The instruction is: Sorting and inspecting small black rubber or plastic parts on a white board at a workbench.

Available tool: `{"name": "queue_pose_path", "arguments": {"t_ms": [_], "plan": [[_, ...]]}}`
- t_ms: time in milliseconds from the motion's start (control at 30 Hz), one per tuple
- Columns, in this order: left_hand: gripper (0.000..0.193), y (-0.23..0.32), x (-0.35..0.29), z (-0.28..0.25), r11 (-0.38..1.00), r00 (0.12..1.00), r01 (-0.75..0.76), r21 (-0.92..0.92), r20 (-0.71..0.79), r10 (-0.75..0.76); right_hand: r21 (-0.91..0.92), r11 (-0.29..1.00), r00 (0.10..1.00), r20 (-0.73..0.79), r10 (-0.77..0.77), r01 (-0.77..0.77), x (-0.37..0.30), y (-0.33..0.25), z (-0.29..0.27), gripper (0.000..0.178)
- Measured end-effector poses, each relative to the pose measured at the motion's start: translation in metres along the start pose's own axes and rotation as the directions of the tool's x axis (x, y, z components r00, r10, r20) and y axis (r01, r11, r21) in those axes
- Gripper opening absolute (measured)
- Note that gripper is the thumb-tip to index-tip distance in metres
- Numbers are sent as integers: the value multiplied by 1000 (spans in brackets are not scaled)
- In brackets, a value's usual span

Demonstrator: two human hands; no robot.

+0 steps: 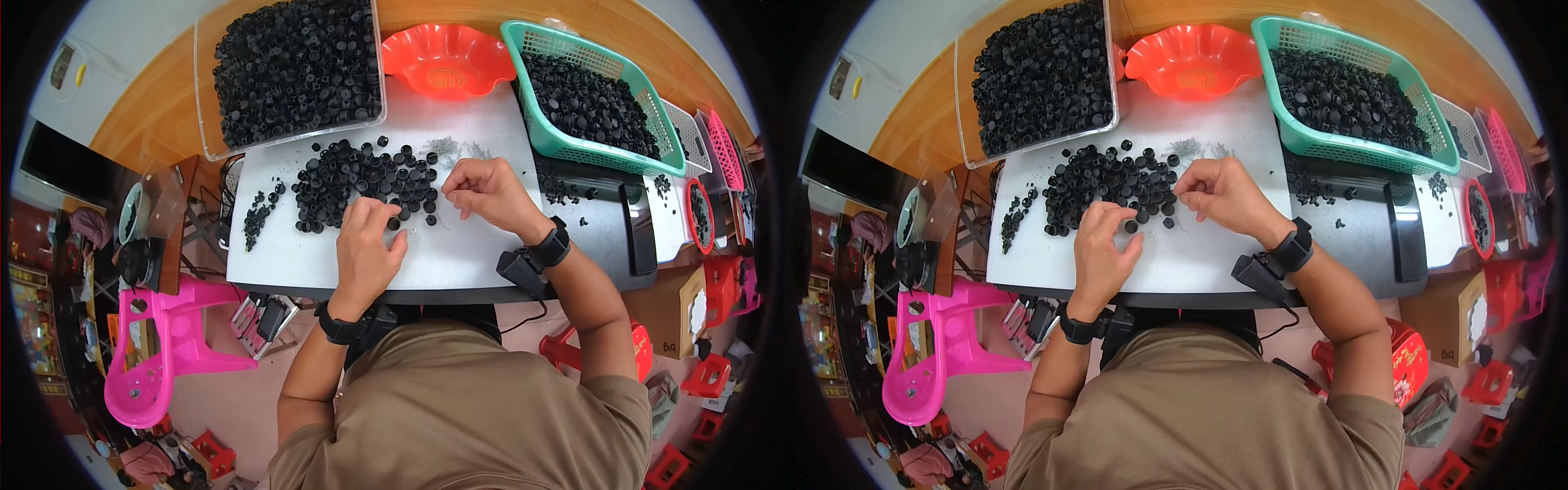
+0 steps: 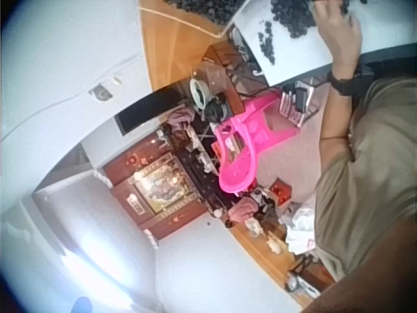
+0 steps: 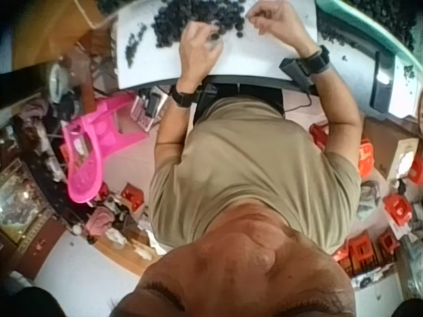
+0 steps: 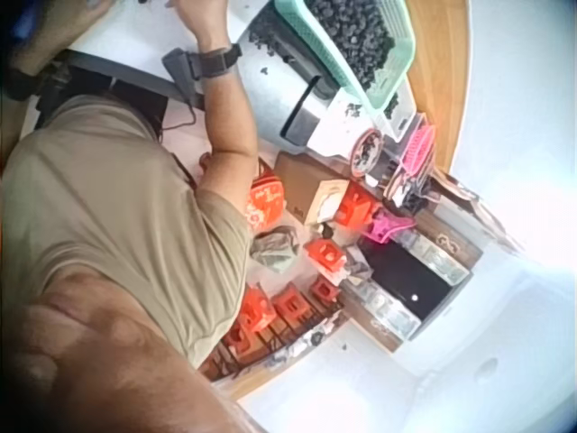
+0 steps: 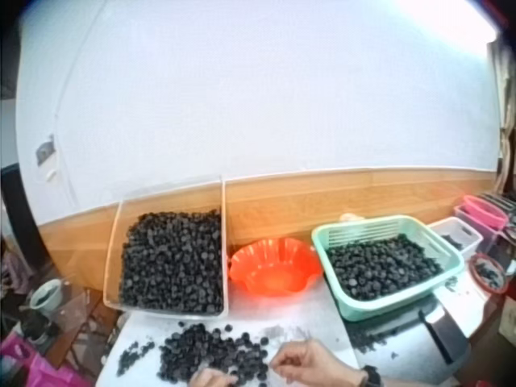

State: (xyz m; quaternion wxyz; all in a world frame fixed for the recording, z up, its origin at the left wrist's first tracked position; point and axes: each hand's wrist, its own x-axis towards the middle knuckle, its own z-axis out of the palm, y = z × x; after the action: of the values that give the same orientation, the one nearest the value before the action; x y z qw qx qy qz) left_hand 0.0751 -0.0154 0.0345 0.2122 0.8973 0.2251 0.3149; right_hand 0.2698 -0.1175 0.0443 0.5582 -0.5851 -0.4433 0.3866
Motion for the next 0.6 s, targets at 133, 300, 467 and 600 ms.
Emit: {"name": "queue_pose_path", "arguments": {"t_ms": [133, 300, 467, 600], "plan": [[26, 18, 9, -1, 992, 992, -121, -36, 36, 122, 35, 999, 1000, 26, 13, -14, 0, 0, -1, 7], [20, 17, 15, 14, 988, 977, -155, -5, 148, 154, 93, 994, 993, 104, 48, -57, -3, -11, 1, 6], [17, 18, 17, 16, 989, 985, -142, -30, 91, 145, 80, 988, 977, 178, 119, -135, -4, -12, -1, 6], [15, 17, 15, 15, 974, 996, -14, -227, 84, 34, 136, 978, 975, 177, 136, -161, -3, -14, 0, 6]]}}
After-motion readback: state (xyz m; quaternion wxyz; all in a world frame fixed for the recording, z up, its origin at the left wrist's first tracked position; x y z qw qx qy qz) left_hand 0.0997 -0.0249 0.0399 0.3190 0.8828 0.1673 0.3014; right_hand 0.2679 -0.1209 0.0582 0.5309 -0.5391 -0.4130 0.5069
